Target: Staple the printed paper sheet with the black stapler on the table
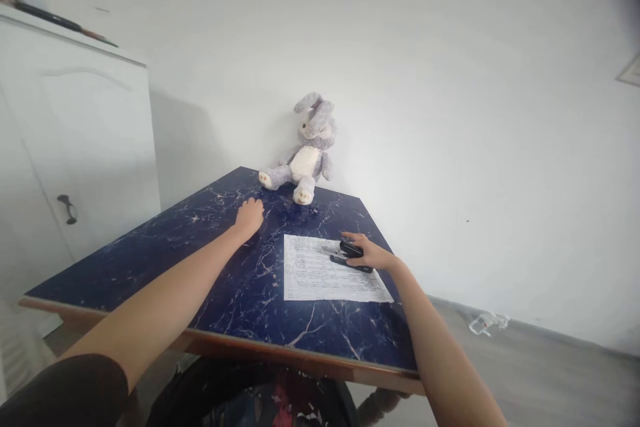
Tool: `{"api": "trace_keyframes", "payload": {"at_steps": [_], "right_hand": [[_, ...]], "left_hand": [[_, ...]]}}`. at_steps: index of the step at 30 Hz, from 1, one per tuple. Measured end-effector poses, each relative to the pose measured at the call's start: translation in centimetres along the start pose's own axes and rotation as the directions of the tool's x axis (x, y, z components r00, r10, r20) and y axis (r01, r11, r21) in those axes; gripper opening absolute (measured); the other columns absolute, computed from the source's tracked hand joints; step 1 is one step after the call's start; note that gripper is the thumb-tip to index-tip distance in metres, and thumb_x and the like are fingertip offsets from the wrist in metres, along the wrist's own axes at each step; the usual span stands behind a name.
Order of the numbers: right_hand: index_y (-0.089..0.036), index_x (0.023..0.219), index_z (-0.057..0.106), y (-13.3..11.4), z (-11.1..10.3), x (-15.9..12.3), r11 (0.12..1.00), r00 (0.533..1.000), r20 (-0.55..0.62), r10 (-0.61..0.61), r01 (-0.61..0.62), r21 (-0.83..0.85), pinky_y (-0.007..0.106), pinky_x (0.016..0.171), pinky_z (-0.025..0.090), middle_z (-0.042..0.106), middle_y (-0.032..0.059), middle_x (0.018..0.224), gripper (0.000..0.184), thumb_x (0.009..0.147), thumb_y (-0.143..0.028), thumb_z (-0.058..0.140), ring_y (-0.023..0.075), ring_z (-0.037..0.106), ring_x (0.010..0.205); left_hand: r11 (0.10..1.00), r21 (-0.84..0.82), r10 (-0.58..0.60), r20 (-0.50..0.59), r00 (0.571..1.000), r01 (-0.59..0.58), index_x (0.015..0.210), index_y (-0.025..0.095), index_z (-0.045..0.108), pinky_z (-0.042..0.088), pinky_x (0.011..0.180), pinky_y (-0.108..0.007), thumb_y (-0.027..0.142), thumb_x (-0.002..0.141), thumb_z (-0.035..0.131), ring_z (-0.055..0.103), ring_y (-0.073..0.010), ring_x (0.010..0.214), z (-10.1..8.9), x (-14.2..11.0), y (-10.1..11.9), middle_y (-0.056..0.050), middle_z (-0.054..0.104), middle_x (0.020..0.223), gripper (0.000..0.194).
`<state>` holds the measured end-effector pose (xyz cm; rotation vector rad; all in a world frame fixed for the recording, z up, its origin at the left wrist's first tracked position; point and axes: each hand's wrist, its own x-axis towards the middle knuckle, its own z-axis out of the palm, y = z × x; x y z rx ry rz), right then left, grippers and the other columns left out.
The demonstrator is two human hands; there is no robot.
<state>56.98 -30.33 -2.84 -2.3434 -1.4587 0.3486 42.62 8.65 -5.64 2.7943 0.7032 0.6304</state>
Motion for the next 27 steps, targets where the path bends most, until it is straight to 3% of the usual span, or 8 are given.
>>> {"api": "trace_keyframes", "payload": {"at_steps": [4,7,10,11,14,17,21,27], "right_hand": [[-0.018,0.125,0.069,0.8,-0.1,0.0,0.994,0.996,0.011,0.088,-0.088,0.063,0.054,0.121,0.024,0.023,0.0110,0.166,0.057,0.080,-0.053,0.073,0.0395,0.020,0.151],[-0.018,0.113,0.072,0.6,0.0,-0.1,0.996,0.999,-0.033,0.036,-0.033,0.086,0.046,0.113,0.038,0.034,0.0130,0.160,0.047,0.081,-0.052,0.072,0.0364,0.042,0.139],[-0.017,0.099,0.070,-0.5,-0.1,-0.3,0.997,0.993,-0.105,-0.062,0.065,0.032,0.038,0.091,0.048,0.060,0.0129,0.129,0.037,0.082,-0.049,0.071,0.0273,0.062,0.105],[-0.017,0.095,0.069,-1.1,-0.1,-0.3,0.996,0.990,-0.109,-0.088,0.088,0.000,0.036,0.084,0.048,0.064,0.0104,0.114,0.034,0.082,-0.049,0.070,0.0243,0.063,0.094],[-0.017,0.086,0.062,-3.1,0.0,0.0,0.989,0.988,-0.063,-0.138,0.134,-0.068,0.030,0.071,0.042,0.061,0.0024,0.085,0.031,0.083,-0.047,0.070,0.0182,0.056,0.075],[-0.018,0.080,0.055,-5.0,0.7,0.9,0.984,0.984,-0.083,-0.158,0.150,-0.093,0.028,0.068,0.038,0.057,-0.0002,0.079,0.032,0.084,-0.047,0.069,0.0163,0.052,0.073],[-0.018,0.080,0.054,-6.5,2.2,2.1,0.983,0.979,-0.121,-0.163,0.151,-0.102,0.028,0.067,0.036,0.056,-0.0005,0.078,0.032,0.083,-0.046,0.070,0.0157,0.051,0.072],[-0.018,0.083,0.057,-6.6,2.7,2.3,0.990,0.987,-0.105,-0.119,0.110,-0.085,0.026,0.063,0.035,0.058,-0.0003,0.076,0.030,0.084,-0.046,0.067,0.0146,0.050,0.068]], "left_hand": [[0.997,-0.075,0.023,-0.020,1.000,-0.024,0.106,0.011,0.071,0.046,0.097,-0.042,0.012,0.094,0.049,0.058,-0.0322,0.113,0.3,0.1,0.1,-0.020,0.061,0.115,0.025],[0.990,-0.136,0.033,-0.018,0.999,-0.035,0.098,0.011,0.073,0.046,0.096,-0.041,0.011,0.092,0.054,0.062,-0.0307,0.107,0.4,0.3,0.0,-0.019,0.064,0.109,0.020],[0.935,-0.316,0.154,-0.043,0.987,-0.159,0.102,0.015,0.072,0.048,0.094,-0.034,0.017,0.094,0.057,0.066,-0.0228,0.098,0.6,0.1,1.1,-0.013,0.069,0.105,0.017],[0.873,-0.432,0.219,-0.063,0.974,-0.225,0.105,0.016,0.070,0.049,0.092,-0.032,0.019,0.094,0.058,0.067,-0.0203,0.094,0.7,-0.2,1.9,-0.011,0.070,0.103,0.017],[0.574,-0.732,0.427,-0.116,0.897,-0.367,0.112,0.017,0.064,0.051,0.080,-0.028,0.028,0.090,0.066,0.068,-0.0166,0.084,0.7,-2.0,4.9,-0.006,0.073,0.096,0.025],[0.425,-0.806,0.578,-0.109,0.809,-0.412,0.109,0.017,0.063,0.049,0.077,-0.026,0.033,0.085,0.072,0.069,-0.0161,0.083,0.3,-4.2,7.3,-0.004,0.075,0.092,0.030],[0.395,-0.796,0.672,-0.091,0.735,-0.459,0.101,0.017,0.065,0.048,0.079,-0.026,0.030,0.080,0.077,0.070,-0.0160,0.083,0.0,-5.7,8.5,-0.003,0.075,0.090,0.027],[0.428,-0.755,0.716,-0.051,0.696,-0.496,0.087,0.017,0.075,0.048,0.078,-0.025,0.026,0.081,0.075,0.070,-0.0164,0.080,0.6,-5.5,8.5,-0.003,0.076,0.084,0.010]]}}
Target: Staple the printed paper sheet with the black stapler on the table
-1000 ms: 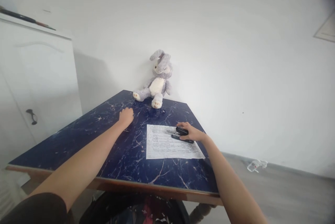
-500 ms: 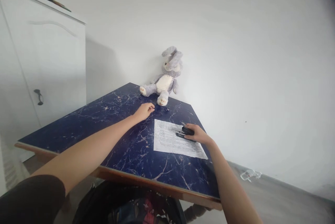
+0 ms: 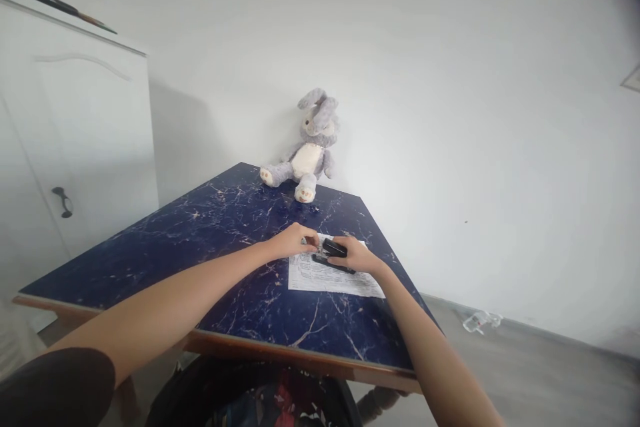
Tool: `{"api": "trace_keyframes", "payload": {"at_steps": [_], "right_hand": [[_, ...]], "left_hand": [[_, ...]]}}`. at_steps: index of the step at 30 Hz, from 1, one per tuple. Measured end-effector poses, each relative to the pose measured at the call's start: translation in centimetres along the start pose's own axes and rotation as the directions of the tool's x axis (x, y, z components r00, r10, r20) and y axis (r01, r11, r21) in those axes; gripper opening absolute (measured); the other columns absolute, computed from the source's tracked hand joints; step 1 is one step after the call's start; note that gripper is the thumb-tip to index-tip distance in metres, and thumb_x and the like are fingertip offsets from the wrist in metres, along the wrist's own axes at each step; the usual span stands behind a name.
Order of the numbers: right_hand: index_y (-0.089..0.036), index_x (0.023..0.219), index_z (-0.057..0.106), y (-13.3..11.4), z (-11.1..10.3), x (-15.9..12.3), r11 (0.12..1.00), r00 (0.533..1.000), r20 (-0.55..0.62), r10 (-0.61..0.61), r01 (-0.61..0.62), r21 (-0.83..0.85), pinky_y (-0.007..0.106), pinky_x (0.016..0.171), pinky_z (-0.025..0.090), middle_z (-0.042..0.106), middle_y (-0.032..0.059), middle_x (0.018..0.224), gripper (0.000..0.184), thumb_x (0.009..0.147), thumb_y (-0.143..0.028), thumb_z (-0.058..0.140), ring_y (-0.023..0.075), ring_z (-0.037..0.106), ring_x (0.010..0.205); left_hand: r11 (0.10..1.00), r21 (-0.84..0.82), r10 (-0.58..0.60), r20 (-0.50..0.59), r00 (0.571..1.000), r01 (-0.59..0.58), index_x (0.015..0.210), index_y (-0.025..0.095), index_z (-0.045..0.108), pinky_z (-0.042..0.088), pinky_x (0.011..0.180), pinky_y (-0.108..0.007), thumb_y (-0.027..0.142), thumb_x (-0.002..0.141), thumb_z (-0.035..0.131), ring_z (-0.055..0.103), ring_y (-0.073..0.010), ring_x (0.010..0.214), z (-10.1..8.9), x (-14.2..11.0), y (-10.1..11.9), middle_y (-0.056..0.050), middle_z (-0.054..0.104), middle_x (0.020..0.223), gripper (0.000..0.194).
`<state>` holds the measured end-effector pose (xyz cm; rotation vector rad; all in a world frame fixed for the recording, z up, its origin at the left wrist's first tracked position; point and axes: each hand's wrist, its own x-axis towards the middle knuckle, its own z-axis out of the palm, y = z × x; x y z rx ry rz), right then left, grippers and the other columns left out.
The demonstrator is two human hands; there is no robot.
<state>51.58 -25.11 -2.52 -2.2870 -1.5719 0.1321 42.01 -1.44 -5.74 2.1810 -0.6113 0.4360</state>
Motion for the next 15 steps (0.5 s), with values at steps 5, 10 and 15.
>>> {"api": "trace_keyframes", "payload": {"at_steps": [5,10,15], "right_hand": [[-0.018,0.081,0.056,0.2,-0.1,-0.1,1.000,1.000,0.011,-0.003,0.003,0.019,0.026,0.060,0.034,0.058,-0.0011,0.074,0.031,0.084,-0.047,0.067,0.0135,0.049,0.065],[-0.018,0.080,0.056,0.2,-0.1,-0.1,1.000,1.000,-0.003,-0.024,0.024,0.009,0.027,0.059,0.032,0.058,-0.0015,0.073,0.031,0.085,-0.047,0.067,0.0133,0.049,0.064],[-0.019,0.080,0.057,0.4,-0.1,-0.2,1.000,1.000,0.003,-0.019,0.019,0.022,0.027,0.059,0.033,0.059,-0.0013,0.073,0.031,0.085,-0.048,0.067,0.0138,0.049,0.063]], "left_hand": [[0.999,-0.029,0.021,0.019,1.000,-0.020,0.084,0.018,0.080,0.050,0.080,-0.025,0.032,0.083,0.075,0.071,-0.0178,0.082,-0.4,0.1,0.7,-0.005,0.078,0.088,0.015],[0.997,0.042,0.058,0.086,0.995,-0.061,0.083,0.019,0.080,0.050,0.083,-0.026,0.034,0.085,0.073,0.071,-0.0179,0.084,-1.1,0.1,1.0,-0.006,0.078,0.090,0.017],[0.998,0.065,0.018,0.063,0.998,-0.022,0.085,0.018,0.077,0.048,0.085,-0.026,0.030,0.089,0.067,0.069,-0.0177,0.086,-1.2,0.0,1.0,-0.005,0.077,0.091,0.015]]}}
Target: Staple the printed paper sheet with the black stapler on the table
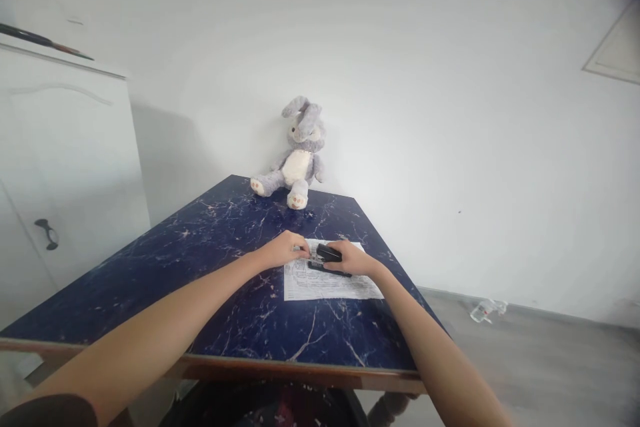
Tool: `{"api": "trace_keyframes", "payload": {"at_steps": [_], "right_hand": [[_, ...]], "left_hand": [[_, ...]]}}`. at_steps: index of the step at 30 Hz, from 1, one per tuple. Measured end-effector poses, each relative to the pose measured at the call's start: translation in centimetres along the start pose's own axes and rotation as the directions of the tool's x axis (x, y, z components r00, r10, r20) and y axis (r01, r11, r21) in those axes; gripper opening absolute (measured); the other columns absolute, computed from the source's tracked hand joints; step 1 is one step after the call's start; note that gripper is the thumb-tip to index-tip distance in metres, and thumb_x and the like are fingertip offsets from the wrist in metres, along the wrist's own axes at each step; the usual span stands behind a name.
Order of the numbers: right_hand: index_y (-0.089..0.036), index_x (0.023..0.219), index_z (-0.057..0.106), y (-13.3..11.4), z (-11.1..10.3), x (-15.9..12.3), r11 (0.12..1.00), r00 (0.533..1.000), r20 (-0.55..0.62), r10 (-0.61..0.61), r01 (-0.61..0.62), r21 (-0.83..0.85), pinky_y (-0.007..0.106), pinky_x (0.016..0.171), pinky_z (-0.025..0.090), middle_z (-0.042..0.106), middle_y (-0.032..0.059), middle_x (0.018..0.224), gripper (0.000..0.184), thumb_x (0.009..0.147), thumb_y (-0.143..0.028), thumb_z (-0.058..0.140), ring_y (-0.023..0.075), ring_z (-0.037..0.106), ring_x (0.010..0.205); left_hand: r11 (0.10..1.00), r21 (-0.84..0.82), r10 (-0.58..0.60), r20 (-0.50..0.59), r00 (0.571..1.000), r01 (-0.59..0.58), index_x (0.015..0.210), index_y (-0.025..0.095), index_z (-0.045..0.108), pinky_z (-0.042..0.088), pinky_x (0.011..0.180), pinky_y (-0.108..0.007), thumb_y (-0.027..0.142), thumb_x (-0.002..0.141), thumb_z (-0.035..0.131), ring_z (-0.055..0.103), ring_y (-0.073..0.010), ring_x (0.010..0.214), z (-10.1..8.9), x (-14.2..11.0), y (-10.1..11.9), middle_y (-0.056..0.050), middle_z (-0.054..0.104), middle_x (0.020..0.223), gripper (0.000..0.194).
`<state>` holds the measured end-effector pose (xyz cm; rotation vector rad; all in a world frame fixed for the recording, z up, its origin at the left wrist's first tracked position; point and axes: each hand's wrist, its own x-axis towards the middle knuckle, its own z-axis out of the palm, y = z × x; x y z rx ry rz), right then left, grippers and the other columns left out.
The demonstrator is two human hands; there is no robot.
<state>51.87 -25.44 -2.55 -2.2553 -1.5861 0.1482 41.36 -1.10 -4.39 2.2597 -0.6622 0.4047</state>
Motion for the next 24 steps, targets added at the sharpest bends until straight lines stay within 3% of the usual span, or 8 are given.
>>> {"api": "trace_keyframes", "payload": {"at_steps": [5,10,13,15,18,24], "right_hand": [[-0.019,0.082,0.057,-0.04,-0.06,-0.08,1.000,1.000,0.002,0.010,-0.010,0.020,0.027,0.059,0.034,0.060,-0.0010,0.074,0.030,0.085,-0.047,0.067,0.0145,0.050,0.065],[-0.019,0.083,0.057,0.00,-0.10,-0.11,1.000,1.000,0.008,-0.008,0.008,0.027,0.027,0.059,0.034,0.060,-0.0013,0.074,0.029,0.085,-0.046,0.067,0.0141,0.050,0.064],[-0.019,0.084,0.057,0.10,-0.10,-0.14,0.999,1.000,0.016,-0.017,0.017,0.029,0.027,0.058,0.033,0.058,-0.0020,0.072,0.028,0.086,-0.045,0.067,0.0137,0.050,0.063],[-0.019,0.084,0.057,0.13,-0.11,-0.18,0.999,1.000,0.014,-0.024,0.023,0.028,0.026,0.058,0.033,0.058,-0.0020,0.073,0.027,0.086,-0.045,0.067,0.0137,0.050,0.063],[-0.019,0.084,0.057,0.07,-0.17,-0.22,0.999,1.000,0.009,-0.028,0.028,0.025,0.027,0.059,0.034,0.060,-0.0015,0.074,0.028,0.086,-0.045,0.067,0.0141,0.051,0.064],[-0.019,0.086,0.059,-0.21,-0.30,-0.32,1.000,1.000,0.021,-0.014,0.013,0.027,0.027,0.060,0.035,0.062,-0.0002,0.076,0.029,0.087,-0.046,0.066,0.0147,0.051,0.065]], "left_hand": [[0.994,-0.015,-0.110,-0.084,0.990,0.109,0.095,0.019,0.071,0.046,0.079,-0.026,0.030,0.092,0.062,0.067,-0.0162,0.084,0.31,-0.01,-0.20,-0.001,0.074,0.091,0.015],[0.997,-0.050,-0.070,-0.114,0.991,0.064,0.121,0.023,0.068,0.048,0.083,-0.027,0.028,0.094,0.059,0.067,-0.0171,0.092,0.44,0.14,-0.51,-0.004,0.073,0.104,0.028],[0.999,-0.049,-0.027,-0.126,0.992,0.021,0.107,0.021,0.077,0.049,0.086,-0.027,0.027,0.094,0.060,0.067,-0.0180,0.093,0.42,0.19,-0.47,-0.006,0.073,0.104,0.022],[0.996,-0.068,-0.061,-0.123,0.990,0.053,0.097,0.020,0.079,0.050,0.086,-0.027,0.028,0.090,0.066,0.069,-0.0188,0.091,0.37,0.14,-0.30,-0.006,0.075,0.100,0.017],[0.991,-0.083,-0.118,-0.120,0.986,0.108,0.094,0.021,0.080,0.051,0.084,-0.028,0.031,0.086,0.071,0.070,-0.0190,0.086,0.28,-0.03,0.05,-0.004,0.077,0.094,0.015],[0.995,-0.071,-0.075,-0.084,0.994,0.070,0.092,0.019,0.080,0.052,0.080,-0.026,0.028,0.083,0.073,0.070,-0.0172,0.082,0.35,-0.17,0.03,-0.005,0.077,0.091,0.015]]}}
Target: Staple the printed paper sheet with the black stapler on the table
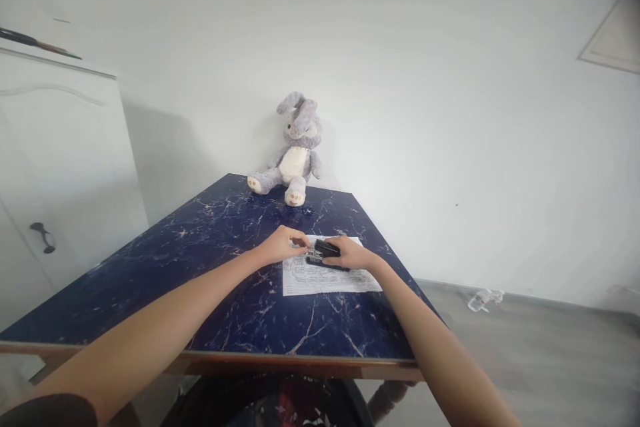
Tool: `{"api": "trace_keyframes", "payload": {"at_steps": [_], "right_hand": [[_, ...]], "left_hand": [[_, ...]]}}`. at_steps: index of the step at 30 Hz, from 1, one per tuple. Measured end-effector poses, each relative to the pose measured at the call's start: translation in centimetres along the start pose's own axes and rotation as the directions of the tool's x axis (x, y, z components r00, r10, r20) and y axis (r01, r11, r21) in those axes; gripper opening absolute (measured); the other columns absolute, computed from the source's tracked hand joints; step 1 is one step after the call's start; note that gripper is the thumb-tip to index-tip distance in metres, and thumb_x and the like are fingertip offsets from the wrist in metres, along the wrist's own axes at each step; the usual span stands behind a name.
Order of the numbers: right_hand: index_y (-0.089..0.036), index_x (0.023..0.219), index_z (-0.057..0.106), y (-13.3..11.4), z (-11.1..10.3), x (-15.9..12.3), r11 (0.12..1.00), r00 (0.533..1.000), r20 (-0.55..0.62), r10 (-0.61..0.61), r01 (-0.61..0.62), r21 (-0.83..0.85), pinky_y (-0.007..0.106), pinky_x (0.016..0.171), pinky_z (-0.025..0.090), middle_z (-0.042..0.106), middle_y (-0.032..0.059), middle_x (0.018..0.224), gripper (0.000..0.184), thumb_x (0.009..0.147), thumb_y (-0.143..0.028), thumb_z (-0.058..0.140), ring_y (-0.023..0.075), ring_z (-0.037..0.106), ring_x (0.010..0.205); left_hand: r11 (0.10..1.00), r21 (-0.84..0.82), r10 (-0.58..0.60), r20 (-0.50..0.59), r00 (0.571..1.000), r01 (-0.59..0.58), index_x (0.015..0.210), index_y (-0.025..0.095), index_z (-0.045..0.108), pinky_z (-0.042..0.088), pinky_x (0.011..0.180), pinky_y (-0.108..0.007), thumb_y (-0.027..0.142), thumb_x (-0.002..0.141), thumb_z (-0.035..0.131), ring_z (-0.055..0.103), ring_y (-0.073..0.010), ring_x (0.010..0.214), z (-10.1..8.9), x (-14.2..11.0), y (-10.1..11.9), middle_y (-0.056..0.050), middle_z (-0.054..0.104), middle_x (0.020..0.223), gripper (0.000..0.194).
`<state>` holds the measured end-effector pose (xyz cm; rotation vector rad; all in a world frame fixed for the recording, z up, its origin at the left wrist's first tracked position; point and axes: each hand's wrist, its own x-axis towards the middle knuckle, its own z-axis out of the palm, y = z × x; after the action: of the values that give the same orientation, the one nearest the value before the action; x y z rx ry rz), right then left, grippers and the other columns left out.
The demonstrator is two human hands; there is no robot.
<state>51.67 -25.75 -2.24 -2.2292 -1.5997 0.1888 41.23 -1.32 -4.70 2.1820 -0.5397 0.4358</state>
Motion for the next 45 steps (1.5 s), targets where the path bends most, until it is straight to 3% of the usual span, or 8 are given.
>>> {"api": "trace_keyframes", "payload": {"at_steps": [9,15,21,25,30,36,41,45], "right_hand": [[-0.019,0.086,0.059,-0.2,-0.2,0.0,1.000,1.000,0.013,-0.003,0.002,0.022,0.026,0.059,0.035,0.062,0.0001,0.077,0.028,0.088,-0.046,0.065,0.0143,0.051,0.065],[-0.018,0.087,0.060,0.0,-0.1,0.0,1.000,1.000,0.010,-0.005,0.004,0.023,0.027,0.060,0.035,0.062,0.0003,0.077,0.029,0.088,-0.047,0.065,0.0147,0.051,0.065],[-0.018,0.090,0.061,-0.1,-0.2,-0.1,0.999,1.000,0.022,0.001,-0.002,0.053,0.027,0.060,0.036,0.063,0.0006,0.078,0.029,0.088,-0.046,0.064,0.0147,0.052,0.066],[-0.018,0.088,0.060,0.0,-0.2,-0.1,0.998,1.000,0.019,-0.020,0.019,0.065,0.026,0.060,0.035,0.060,-0.0004,0.076,0.029,0.088,-0.047,0.065,0.0139,0.050,0.065],[-0.018,0.081,0.055,0.4,0.3,0.0,0.995,0.997,-0.029,-0.071,0.073,0.067,0.025,0.059,0.033,0.053,-0.0029,0.071,0.035,0.087,-0.051,0.066,0.0125,0.046,0.063],[-0.018,0.089,0.059,0.0,1.2,0.5,0.992,0.994,-0.067,-0.085,0.091,0.087,0.026,0.061,0.036,0.057,-0.0021,0.074,0.032,0.090,-0.049,0.064,0.0131,0.049,0.064],[-0.018,0.092,0.060,-0.5,0.8,0.7,0.993,0.998,0.002,-0.069,0.069,0.097,0.026,0.061,0.037,0.061,-0.0006,0.078,0.031,0.091,-0.049,0.063,0.0142,0.051,0.066],[-0.019,0.105,0.062,0.4,-0.7,-0.6,0.994,0.995,0.079,-0.060,0.052,0.094,0.029,0.068,0.044,0.067,0.0043,0.092,0.039,0.088,-0.054,0.066,0.0179,0.057,0.076]], "left_hand": [[0.997,-0.077,0.015,0.032,0.999,-0.012,0.091,0.018,0.079,0.054,0.085,-0.027,0.024,0.080,0.075,0.072,-0.0179,0.087,0.1,0.2,-0.8,-0.005,0.078,0.093,0.014],[0.999,-0.033,0.041,0.058,0.997,-0.039,0.088,0.019,0.079,0.054,0.085,-0.027,0.021,0.079,0.074,0.072,-0.0174,0.086,0.2,0.1,-0.6,-0.004,0.077,0.092,0.010],[0.991,-0.039,0.136,0.204,0.969,-0.131,0.093,0.020,0.081,0.054,0.091,-0.029,0.026,0.082,0.075,0.073,-0.0203,0.094,-1.8,0.0,-0.8,-0.008,0.077,0.101,0.014],[0.991,-0.072,0.132,0.276,0.952,-0.117,0.095,0.021,0.081,0.053,0.093,-0.030,0.030,0.084,0.074,0.072,-0.0211,0.099,-3.1,-0.1,-1.8,-0.008,0.077,0.104,0.016],[0.995,-0.086,0.056,0.139,0.989,-0.044,0.098,0.018,0.074,0.054,0.084,-0.029,0.023,0.079,0.076,0.073,-0.0193,0.088,-0.8,0.4,-1.5,-0.005,0.074,0.101,0.020],[0.995,0.091,0.045,0.062,0.997,-0.050,0.101,0.021,0.061,0.049,0.086,-0.032,0.012,0.083,0.066,0.068,-0.0179,0.087,2.2,1.2,-0.7,-0.001,0.064,0.100,0.021],[0.996,0.039,0.080,0.111,0.991,-0.085,0.100,0.020,0.062,0.051,0.084,-0.033,0.030,0.082,0.074,0.065,-0.0158,0.084,0.6,1.0,-1.9,-0.004,0.055,0.112,0.024],[0.993,0.100,0.059,-0.025,0.998,-0.056,0.100,0.020,0.066,0.050,0.081,-0.033,0.041,0.091,0.064,0.062,-0.0142,0.080,-1.4,0.6,-2.9,-0.005,0.055,0.111,0.023]]}}
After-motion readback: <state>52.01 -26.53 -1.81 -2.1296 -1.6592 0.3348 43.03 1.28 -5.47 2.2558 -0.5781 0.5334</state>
